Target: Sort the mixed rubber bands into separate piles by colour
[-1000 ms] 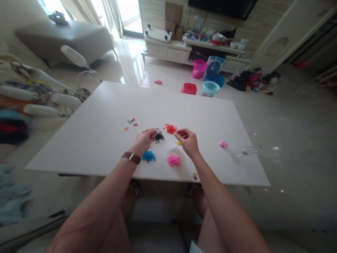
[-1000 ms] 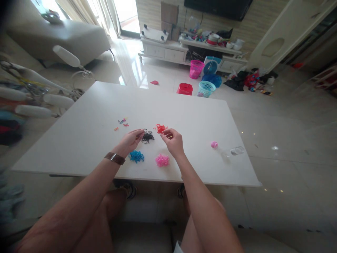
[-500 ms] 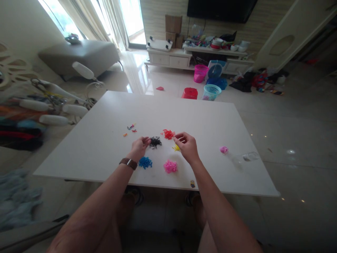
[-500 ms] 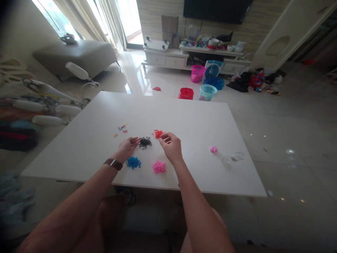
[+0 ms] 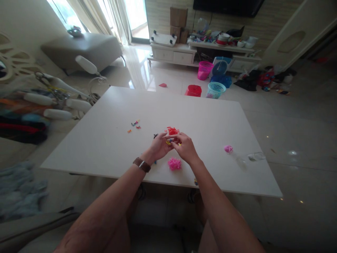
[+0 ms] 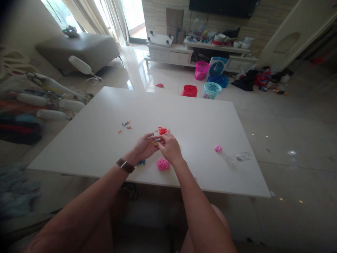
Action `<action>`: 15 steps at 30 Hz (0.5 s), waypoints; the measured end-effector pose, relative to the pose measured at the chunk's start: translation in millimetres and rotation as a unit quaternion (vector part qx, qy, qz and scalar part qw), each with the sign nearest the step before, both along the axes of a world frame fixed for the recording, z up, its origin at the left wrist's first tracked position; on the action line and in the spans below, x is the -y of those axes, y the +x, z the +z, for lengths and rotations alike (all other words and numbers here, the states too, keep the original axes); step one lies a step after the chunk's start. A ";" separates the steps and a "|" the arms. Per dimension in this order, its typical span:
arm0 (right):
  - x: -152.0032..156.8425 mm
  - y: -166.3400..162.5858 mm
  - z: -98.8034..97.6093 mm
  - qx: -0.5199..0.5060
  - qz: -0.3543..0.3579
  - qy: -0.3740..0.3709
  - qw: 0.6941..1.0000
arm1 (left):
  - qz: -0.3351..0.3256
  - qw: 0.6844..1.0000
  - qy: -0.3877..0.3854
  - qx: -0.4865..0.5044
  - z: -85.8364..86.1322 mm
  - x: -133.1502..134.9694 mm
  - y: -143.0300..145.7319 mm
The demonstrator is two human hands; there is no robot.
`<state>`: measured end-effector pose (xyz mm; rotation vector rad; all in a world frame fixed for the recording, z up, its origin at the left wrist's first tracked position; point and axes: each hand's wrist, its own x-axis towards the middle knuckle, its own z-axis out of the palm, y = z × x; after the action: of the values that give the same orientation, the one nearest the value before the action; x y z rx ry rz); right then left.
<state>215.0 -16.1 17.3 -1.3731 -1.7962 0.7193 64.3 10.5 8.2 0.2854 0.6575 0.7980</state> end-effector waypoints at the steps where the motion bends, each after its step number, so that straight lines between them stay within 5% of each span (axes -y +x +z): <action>1: 0.1 -0.3 -0.6 0.003 0.008 -0.002 1.000 | -0.006 1.000 0.004 0.006 0.9 0.8 1.3; 10: 1.4 -0.4 1.4 -0.062 -0.071 -0.015 0.995 | 0.027 0.995 0.009 -0.091 5.5 -1.5 -9.9; 15: 3.6 -9.5 -6.2 -0.037 -0.051 -0.053 0.997 | 0.119 0.982 -0.002 -0.145 10.8 -15.9 -36.5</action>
<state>205.5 -19.6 11.1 -1.4768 -1.6376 0.8114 27.9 26.4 19.0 0.3266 0.9800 0.9935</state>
